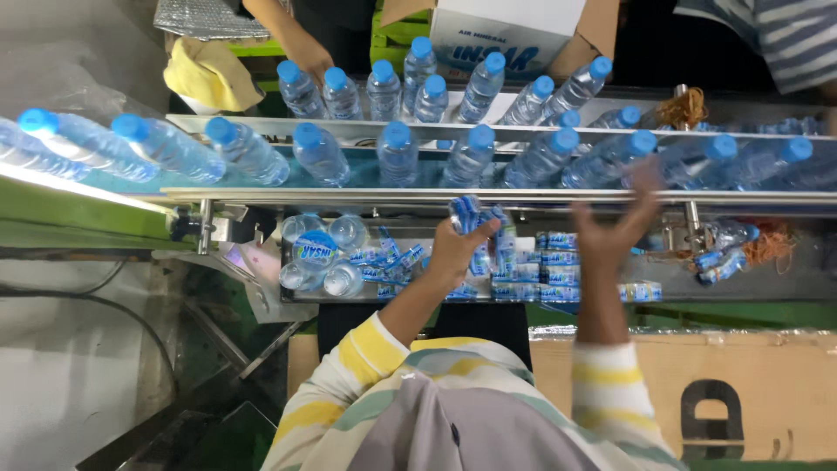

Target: The person stands at a conveyor belt and repeatedly picks up plastic water bottles. They wrap each bottle in a blue and white plastic sleeve by hand and place the wrapped bottles onto a lower tray or surface.

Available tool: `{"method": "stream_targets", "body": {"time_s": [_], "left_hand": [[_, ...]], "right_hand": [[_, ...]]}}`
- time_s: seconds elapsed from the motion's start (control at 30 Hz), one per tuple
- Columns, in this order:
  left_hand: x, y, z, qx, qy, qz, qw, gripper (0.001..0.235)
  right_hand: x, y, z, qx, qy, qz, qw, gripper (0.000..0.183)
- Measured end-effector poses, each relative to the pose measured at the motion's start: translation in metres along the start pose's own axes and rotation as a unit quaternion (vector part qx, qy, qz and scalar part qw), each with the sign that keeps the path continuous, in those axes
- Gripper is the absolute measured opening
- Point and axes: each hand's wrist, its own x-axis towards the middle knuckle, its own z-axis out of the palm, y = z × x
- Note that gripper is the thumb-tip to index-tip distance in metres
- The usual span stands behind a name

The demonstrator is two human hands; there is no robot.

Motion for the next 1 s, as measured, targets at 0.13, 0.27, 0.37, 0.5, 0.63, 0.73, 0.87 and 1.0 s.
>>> {"method": "stream_targets", "body": {"time_s": [0.13,0.27,0.37,0.5,0.63,0.73,0.87,1.0], "left_hand": [[0.010,-0.011,0.002,0.103,-0.006,0.010,0.995,0.028],[-0.020,0.016,0.018,0.067,-0.022,0.020,0.997,0.027],[-0.017,0.027,0.003,0.168,0.010,0.092,0.981,0.020],[-0.013,0.042,0.006,0.244,0.000,0.067,0.967,0.024],[-0.029,0.033,0.012,0.029,-0.069,-0.031,0.997,0.030],[-0.026,0.022,0.004,0.000,-0.070,-0.051,0.996,0.036],[-0.020,0.013,-0.010,-0.050,-0.119,-0.077,0.989,0.035],[-0.025,0.018,-0.005,-0.071,-0.137,-0.098,0.983,0.038]], "right_hand": [[-0.039,-0.046,0.010,0.200,-0.168,0.209,0.942,0.044],[-0.065,-0.047,0.020,0.338,-0.163,0.404,0.834,0.012],[-0.063,-0.047,0.025,0.409,-0.202,0.382,0.804,0.016],[-0.046,-0.061,0.029,0.467,-0.248,0.373,0.763,0.015],[0.028,-0.032,0.013,0.239,-0.188,0.128,0.944,0.007],[0.064,0.004,0.019,-0.023,-0.202,-0.091,0.975,0.015],[0.081,0.024,0.032,-0.004,-0.172,-0.195,0.965,0.025],[0.053,0.036,0.026,0.031,-0.207,-0.073,0.975,0.030]]}}
